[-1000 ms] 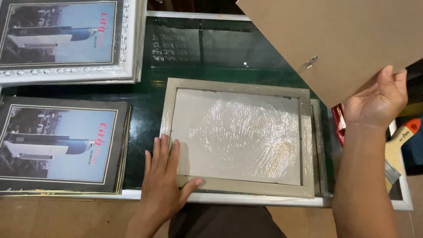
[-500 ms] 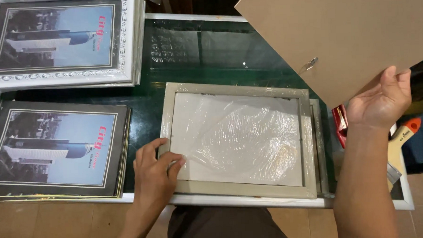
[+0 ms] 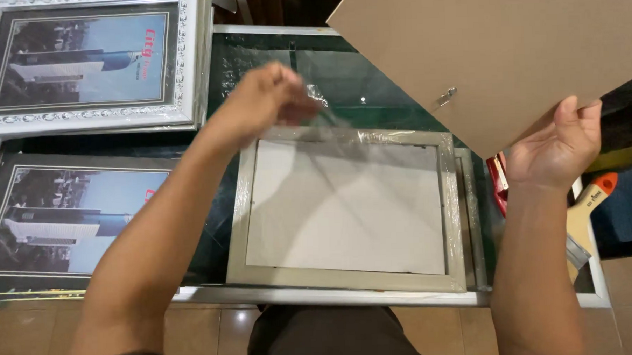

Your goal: Framing a piece of artwork by cleaning the glass, inserting the art, and securing the frame backing.

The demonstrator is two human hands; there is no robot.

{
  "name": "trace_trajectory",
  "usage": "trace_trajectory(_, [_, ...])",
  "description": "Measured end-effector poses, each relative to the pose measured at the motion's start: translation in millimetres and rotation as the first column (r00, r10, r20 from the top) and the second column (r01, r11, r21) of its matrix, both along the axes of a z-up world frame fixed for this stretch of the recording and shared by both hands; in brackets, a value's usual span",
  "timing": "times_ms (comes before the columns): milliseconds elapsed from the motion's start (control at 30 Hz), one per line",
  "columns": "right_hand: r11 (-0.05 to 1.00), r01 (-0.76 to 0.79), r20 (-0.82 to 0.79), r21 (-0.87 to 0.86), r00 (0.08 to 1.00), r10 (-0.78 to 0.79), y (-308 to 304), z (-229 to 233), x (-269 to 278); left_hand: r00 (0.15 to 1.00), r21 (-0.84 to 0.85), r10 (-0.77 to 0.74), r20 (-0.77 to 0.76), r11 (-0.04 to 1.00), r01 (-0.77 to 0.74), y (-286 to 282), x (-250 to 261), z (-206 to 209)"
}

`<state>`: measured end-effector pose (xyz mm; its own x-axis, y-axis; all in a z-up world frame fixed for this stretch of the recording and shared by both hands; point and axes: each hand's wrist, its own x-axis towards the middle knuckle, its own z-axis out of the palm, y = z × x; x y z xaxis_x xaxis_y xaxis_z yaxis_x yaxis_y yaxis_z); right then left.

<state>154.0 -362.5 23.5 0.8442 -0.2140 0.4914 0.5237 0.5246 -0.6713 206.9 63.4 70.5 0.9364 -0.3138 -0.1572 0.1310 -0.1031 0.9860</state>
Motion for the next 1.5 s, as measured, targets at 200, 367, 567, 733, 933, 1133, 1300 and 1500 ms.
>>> trace_trajectory(200, [0.993, 0.1, 0.01, -0.059, 0.995, -0.099, 4.3, -0.8, 2.3, 0.958, -0.16, 0.201, 0.204, 0.972, -0.17, -0.9, 106.5, -43.5])
trace_trajectory(367, [0.962, 0.228, 0.086, -0.153, 0.972, -0.217, -4.1, 8.4, 11.5, 0.976, -0.173, 0.13, 0.177, 0.98, -0.099, 11.8, 75.0, -23.0])
trace_trajectory(567, [0.911, 0.368, 0.196, -0.189, 0.923, -0.332, -11.0, 11.8, 60.0, 0.974, -0.097, -0.065, 0.215, 0.991, 0.088, 23.3, 5.8, 13.8])
trace_trajectory(733, [0.917, 0.365, 0.209, -0.159, 0.92, -0.33, -1.4, 12.2, 111.5, 0.848, 0.131, -0.509, 0.147, 0.86, 0.493, 25.1, -62.6, 32.9])
trace_trajectory(933, [0.917, 0.226, -0.054, -0.33, 0.965, -0.257, 39.0, -33.8, 177.9, 0.879, 0.223, -0.467, 0.099, 0.871, 0.437, 41.5, -87.3, 31.9])
trace_trajectory(1133, [0.885, -0.095, -0.399, -0.457, 0.91, -0.109, 65.0, -63.8, 199.8, 0.951, 0.126, -0.3, 0.073, 0.949, 0.29, 44.4, -84.7, 34.4])
trace_trajectory(1300, [0.259, 0.083, -0.075, -0.962, 0.834, -0.547, 88.9, -25.8, 166.2, 0.941, -0.082, -0.012, 0.339, 0.996, 0.042, 37.9, -48.9, 14.4])
trace_trajectory(1500, [0.257, -0.42, -0.367, -0.87, 0.901, 0.232, 110.2, 45.8, 105.2, 0.897, -0.069, 0.222, 0.382, 0.975, -0.212, 22.8, 3.9, 1.7])
